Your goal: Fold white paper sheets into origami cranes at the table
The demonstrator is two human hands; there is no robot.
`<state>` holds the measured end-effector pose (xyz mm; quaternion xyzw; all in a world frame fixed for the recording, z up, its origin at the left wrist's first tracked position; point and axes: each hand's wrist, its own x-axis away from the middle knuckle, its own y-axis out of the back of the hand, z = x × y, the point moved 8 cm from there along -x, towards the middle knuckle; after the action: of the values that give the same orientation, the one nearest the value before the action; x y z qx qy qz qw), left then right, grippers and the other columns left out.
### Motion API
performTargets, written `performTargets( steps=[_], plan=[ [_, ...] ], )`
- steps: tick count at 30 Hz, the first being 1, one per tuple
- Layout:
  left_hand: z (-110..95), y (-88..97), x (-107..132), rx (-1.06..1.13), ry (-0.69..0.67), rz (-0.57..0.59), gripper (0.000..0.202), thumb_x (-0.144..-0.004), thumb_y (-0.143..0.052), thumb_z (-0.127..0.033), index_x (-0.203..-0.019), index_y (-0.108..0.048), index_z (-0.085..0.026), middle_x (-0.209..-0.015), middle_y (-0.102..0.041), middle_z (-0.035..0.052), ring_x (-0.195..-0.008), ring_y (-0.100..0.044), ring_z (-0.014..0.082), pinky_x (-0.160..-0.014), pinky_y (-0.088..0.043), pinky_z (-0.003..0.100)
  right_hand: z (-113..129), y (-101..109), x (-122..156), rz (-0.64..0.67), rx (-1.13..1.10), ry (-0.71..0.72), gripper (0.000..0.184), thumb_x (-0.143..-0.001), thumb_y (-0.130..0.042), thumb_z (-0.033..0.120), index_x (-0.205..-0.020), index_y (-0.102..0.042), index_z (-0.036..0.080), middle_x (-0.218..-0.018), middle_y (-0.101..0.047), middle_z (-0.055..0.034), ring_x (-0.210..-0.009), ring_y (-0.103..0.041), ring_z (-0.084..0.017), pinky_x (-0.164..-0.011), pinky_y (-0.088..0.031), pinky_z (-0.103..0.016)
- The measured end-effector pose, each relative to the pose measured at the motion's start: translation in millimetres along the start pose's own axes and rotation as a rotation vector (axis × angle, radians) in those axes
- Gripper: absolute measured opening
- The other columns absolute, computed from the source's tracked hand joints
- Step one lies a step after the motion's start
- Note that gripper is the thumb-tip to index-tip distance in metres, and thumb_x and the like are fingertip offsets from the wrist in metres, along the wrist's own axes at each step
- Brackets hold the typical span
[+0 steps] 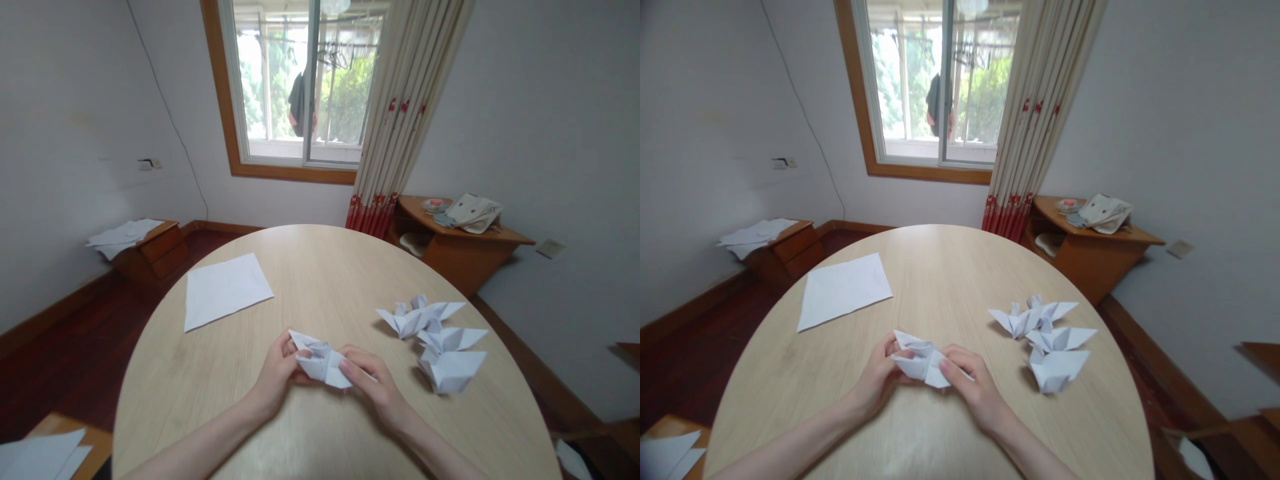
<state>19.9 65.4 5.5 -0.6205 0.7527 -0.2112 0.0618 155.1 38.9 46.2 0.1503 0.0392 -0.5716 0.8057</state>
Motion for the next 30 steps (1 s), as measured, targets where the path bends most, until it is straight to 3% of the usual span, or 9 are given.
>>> performTargets(
  steps=[5, 10, 14, 18, 23, 26, 30],
  plan=[
    [1.2, -2.3, -5.4, -0.023, -0.008, 0.062, 0.035, -0.056, -0.074, -0.028, -0.073, -0.045, -0.019, -0.055, -0.05, -0.0084, -0.048, -0.042, 0.0065, -0.044, -0.032, 0.014, 6.4, -3.2, -2.3, 0.086, 0.105, 0.034, 0.046, -0.092, -0.046, 0.052, -0.068, -0.061, 0.017, -0.073, -0.06, -0.004, -0.069, -0.053, -0.017, -0.065, -0.038, -0.028],
    [6.9, 0.3, -9.4, -0.126, 0.063, 0.075, 0.024, -0.057, -0.067, -0.029, -0.061, -0.047, -0.017, -0.052, -0.048, -0.0064, -0.047, -0.043, 0.0079, -0.043, -0.031, 0.016, -2.8, -1.2, -2.8, 0.088, 0.113, -0.022, 0.043, -0.089, -0.05, 0.053, -0.072, -0.065, 0.016, -0.074, -0.063, -0.0047, -0.071, -0.056, -0.018, -0.066, -0.04, -0.028],
    [2.2, 5.1, -11.3, -0.128, 0.038, 0.066, 0.021, -0.057, -0.068, -0.028, -0.059, -0.051, -0.016, -0.053, -0.05, -0.0056, -0.05, -0.044, 0.0085, -0.046, -0.033, 0.016, -21.5, 6.7, -2.4, 0.016, 0.006, -0.129, 0.038, -0.082, -0.06, 0.052, -0.075, -0.066, 0.015, -0.07, -0.063, -0.003, -0.065, -0.055, -0.016, -0.061, -0.04, -0.027],
    [-0.9, 8.0, -13.3, -0.077, 0.056, 0.08, 0.03, -0.057, -0.077, -0.032, -0.058, -0.053, -0.014, -0.054, -0.053, -0.0045, -0.051, -0.047, 0.0078, -0.047, -0.031, 0.016, -36.7, 17.2, -3.3, -0.081, -0.144, -0.225, 0.037, -0.072, -0.071, 0.052, -0.071, -0.066, 0.015, -0.064, -0.063, -0.0012, -0.061, -0.057, -0.015, -0.06, -0.043, -0.026],
    [0.3, 6.0, -15.7, -0.001, 0.138, 0.171, 0.043, -0.055, -0.087, -0.039, -0.062, -0.054, -0.013, -0.063, -0.062, 0.0001, -0.061, -0.058, 0.0115, -0.061, -0.046, 0.022, -50.8, 19.2, -4.3, -0.15, -0.401, -0.338, 0.039, -0.063, -0.08, 0.051, -0.07, -0.067, 0.015, -0.064, -0.067, -0.0029, -0.062, -0.063, -0.018, -0.063, -0.051, -0.031],
    [0.5, 9.4, -19.1, -0.012, 0.151, 0.196, 0.044, -0.057, -0.088, -0.041, -0.063, -0.055, -0.013, -0.068, -0.065, 0.0023, -0.066, -0.061, 0.0132, -0.07, -0.049, 0.026, -57.1, 18.2, -4.5, -0.183, -0.507, -0.378, 0.04, -0.06, -0.083, 0.049, -0.071, -0.066, 0.014, -0.067, -0.068, -0.0034, -0.063, -0.066, -0.019, -0.066, -0.054, -0.033],
    [-0.2, 13.4, -23.3, -0.031, 0.152, 0.231, 0.043, -0.056, -0.088, -0.038, -0.063, -0.054, -0.013, -0.069, -0.065, 0.002, -0.067, -0.062, 0.0131, -0.07, -0.049, 0.026, -61.0, 19.0, -5.3, -0.185, -0.53, -0.393, 0.042, -0.061, -0.082, 0.05, -0.066, -0.062, 0.014, -0.067, -0.069, -0.0048, -0.061, -0.068, -0.02, -0.062, -0.053, -0.032]
  ],
)
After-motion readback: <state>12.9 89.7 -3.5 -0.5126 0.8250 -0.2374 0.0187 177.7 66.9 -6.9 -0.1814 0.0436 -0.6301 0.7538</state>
